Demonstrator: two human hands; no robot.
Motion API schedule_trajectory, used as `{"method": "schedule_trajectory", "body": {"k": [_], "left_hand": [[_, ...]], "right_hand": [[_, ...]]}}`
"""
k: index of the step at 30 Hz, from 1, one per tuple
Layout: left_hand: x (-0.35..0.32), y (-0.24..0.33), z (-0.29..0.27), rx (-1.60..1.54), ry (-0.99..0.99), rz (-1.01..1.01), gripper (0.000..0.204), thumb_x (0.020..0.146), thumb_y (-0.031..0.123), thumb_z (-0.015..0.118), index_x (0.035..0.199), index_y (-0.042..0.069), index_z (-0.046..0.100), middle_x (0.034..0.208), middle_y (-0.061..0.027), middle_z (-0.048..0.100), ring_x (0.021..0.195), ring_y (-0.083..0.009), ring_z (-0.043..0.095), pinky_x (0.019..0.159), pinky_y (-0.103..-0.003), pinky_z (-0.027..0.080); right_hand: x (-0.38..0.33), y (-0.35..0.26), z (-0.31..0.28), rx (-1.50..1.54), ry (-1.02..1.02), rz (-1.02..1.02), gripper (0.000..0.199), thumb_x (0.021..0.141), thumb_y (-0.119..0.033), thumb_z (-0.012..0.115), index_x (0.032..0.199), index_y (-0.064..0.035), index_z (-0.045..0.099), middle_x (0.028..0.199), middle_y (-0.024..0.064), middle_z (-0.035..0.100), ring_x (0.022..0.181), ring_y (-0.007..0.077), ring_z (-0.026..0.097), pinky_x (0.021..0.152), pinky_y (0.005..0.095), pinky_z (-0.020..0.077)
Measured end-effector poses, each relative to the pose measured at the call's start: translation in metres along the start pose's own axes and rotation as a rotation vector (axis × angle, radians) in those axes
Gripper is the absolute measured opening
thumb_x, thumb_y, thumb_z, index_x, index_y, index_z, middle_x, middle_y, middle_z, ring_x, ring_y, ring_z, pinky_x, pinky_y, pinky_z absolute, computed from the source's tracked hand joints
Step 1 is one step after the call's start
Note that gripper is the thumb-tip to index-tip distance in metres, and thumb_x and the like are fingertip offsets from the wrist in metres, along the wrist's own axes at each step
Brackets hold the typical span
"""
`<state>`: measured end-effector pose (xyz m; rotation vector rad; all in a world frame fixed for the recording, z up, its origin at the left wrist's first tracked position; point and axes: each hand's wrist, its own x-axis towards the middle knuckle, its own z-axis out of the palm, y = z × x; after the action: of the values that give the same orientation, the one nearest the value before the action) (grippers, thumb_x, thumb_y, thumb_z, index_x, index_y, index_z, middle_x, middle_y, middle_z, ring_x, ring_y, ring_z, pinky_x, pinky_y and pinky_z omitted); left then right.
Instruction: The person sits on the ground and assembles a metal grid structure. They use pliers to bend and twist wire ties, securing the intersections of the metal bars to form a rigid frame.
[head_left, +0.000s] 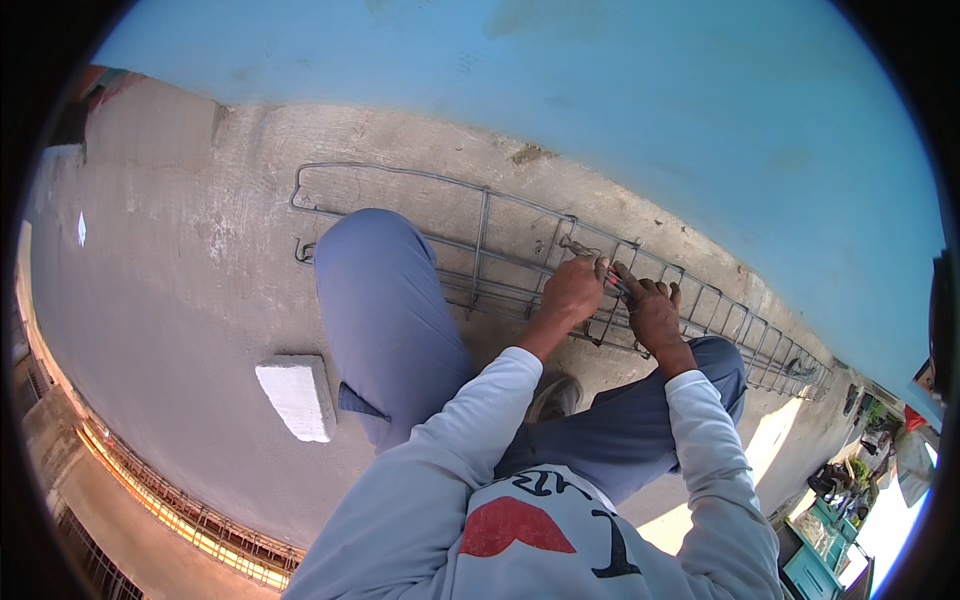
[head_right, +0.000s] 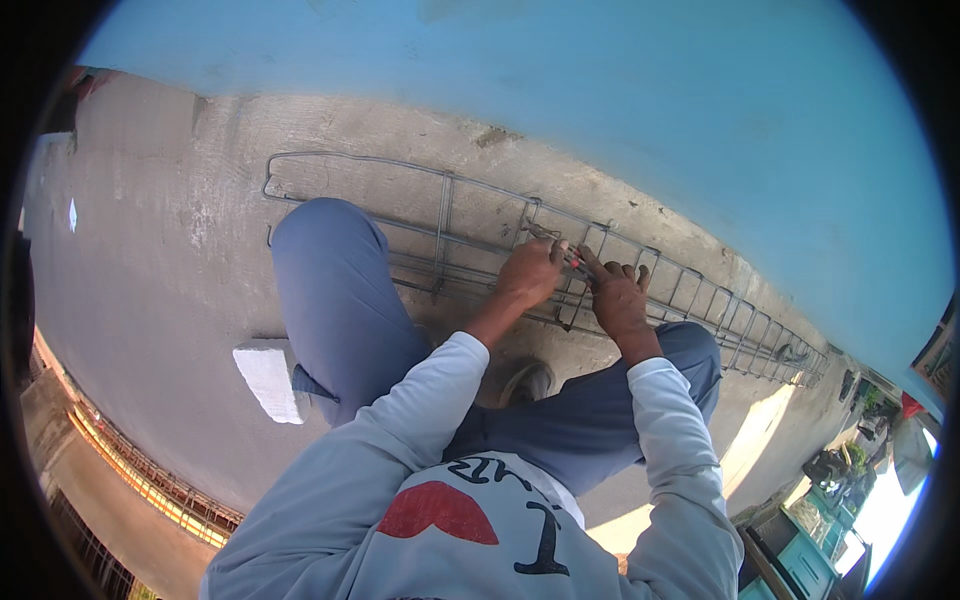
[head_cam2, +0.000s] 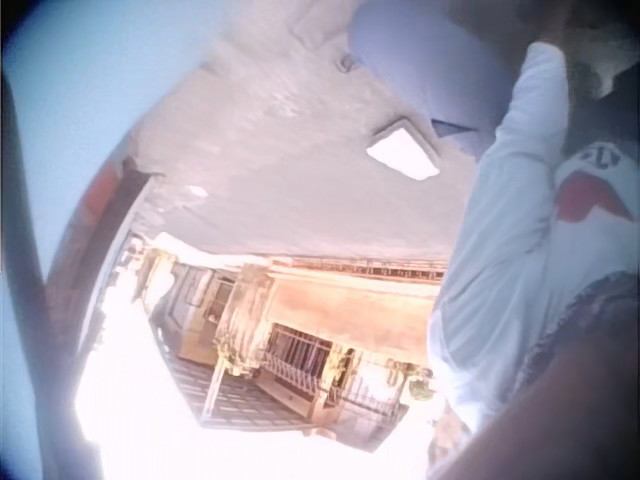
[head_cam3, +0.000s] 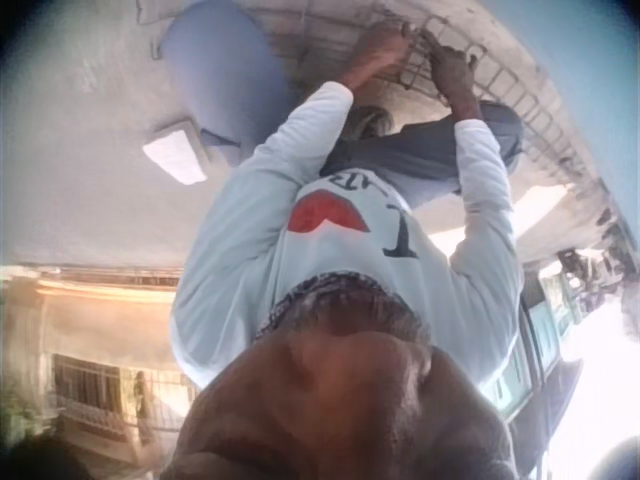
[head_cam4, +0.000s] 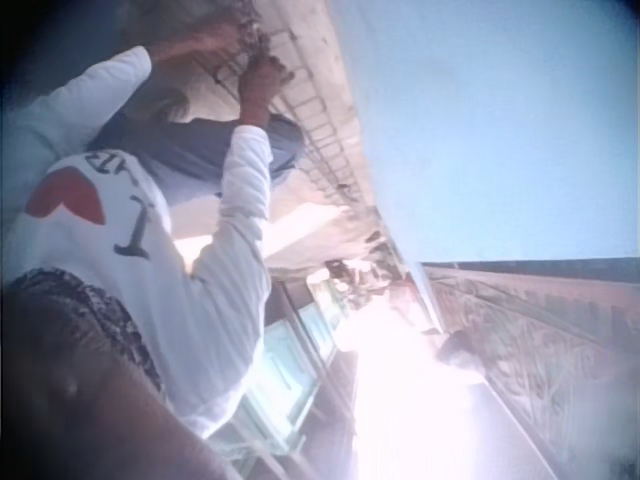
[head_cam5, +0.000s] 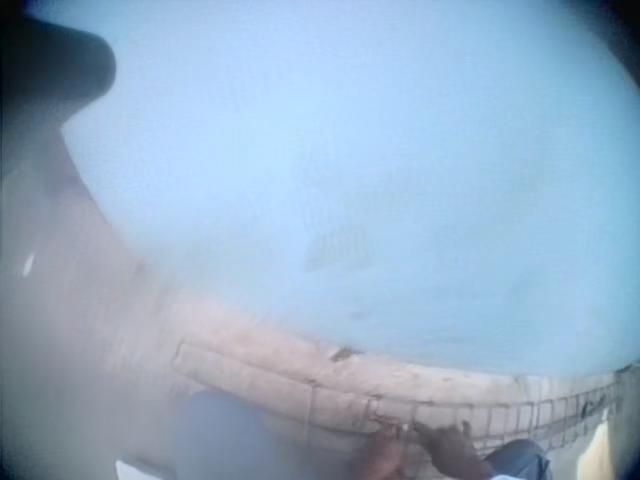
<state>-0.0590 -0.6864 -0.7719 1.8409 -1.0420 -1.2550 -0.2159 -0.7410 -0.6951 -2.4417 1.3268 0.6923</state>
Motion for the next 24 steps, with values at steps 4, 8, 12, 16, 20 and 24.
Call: {"method": "schedule_trajectory", "body": {"k": [4, 8, 12, 16, 20, 24], "left_hand": [[-0.011, 0.06, -0.044, -0.523, -0.248, -0.038, 0.044, 0.107, 0.038, 0.046, 0.087, 0.002, 0.063, 0.058, -0.0003, 0.048, 0.05, -0.0091, 0.045, 0.047, -0.029, 0.038], [-0.016, 0.066, -0.074, -0.712, -0.203, -0.151, 0.049, 0.108, 0.04, 0.042, 0.084, 0.003, 0.063, 0.055, 0.0029, 0.044, 0.047, -0.0078, 0.042, 0.047, -0.028, 0.036], [-0.025, 0.072, -0.079, -0.493, -0.083, 0.0, 0.05, 0.108, 0.044, 0.04, 0.089, 0.004, 0.063, 0.056, 0.0022, 0.046, 0.051, -0.0075, 0.044, 0.052, -0.028, 0.04], [-0.027, 0.088, -0.09, -0.588, -0.008, 0.076, 0.049, 0.107, 0.046, 0.042, 0.094, 0.004, 0.063, 0.059, 0.0002, 0.048, 0.056, -0.009, 0.046, 0.055, -0.03, 0.04], [-0.031, 0.086, -0.076, -0.334, -0.101, 0.244, 0.05, 0.108, 0.046, 0.042, 0.097, 0.002, 0.064, 0.061, 0.0027, 0.046, 0.057, -0.0069, 0.043, 0.055, -0.026, 0.04], [-0.04, 0.087, -0.06, -0.203, -0.147, 0.325, 0.048, 0.106, 0.045, 0.047, 0.097, 0.001, 0.065, 0.067, 0.0012, 0.052, 0.064, -0.009, 0.049, 0.061, -0.027, 0.044]], "right_hand": [[0.002, 0.025, 0.028, 0.514, -0.008, 0.064, 0.055, 0.097, -0.024, 0.061, 0.149, -0.0185, 0.045, 0.115, 0.0182, 0.068, 0.114, 0.0386, 0.062, 0.102, 0.0495, 0.0436], [0.015, -0.013, -0.012, 0.701, -0.39, 0.109, 0.053, 0.097, -0.034, 0.059, 0.145, -0.0143, 0.05, 0.124, 0.0226, 0.065, 0.121, 0.0389, 0.059, 0.104, 0.047, 0.0432], [0.005, -0.023, 0.008, 0.395, -0.15, -0.067, 0.065, 0.094, -0.04, 0.064, 0.152, -0.02, 0.04, 0.149, 0.0218, 0.046, 0.144, 0.0348, 0.035, 0.118, 0.0602, 0.0209], [0.015, -0.016, -0.002, 0.894, -0.01, -0.094, 0.054, 0.099, -0.037, 0.06, 0.145, -0.0112, 0.05, 0.138, 0.0178, 0.057, 0.132, 0.034, 0.05, 0.111, 0.0529, 0.0365], [0.014, -0.016, -0.036, 1.841, -0.098, -0.002, 0.039, 0.103, -0.034, 0.057, 0.124, -0.0019, 0.065, 0.115, 0.011, 0.068, 0.108, 0.0249, 0.064, 0.096, 0.0401, 0.0503], [-0.002, -0.016, -0.062, 2.177, -0.054, -0.01, 0.036, 0.103, -0.035, 0.057, 0.113, -0.0022, 0.068, 0.101, 0.007, 0.068, 0.099, 0.0181, 0.063, 0.092, 0.0357, 0.0507]]}}
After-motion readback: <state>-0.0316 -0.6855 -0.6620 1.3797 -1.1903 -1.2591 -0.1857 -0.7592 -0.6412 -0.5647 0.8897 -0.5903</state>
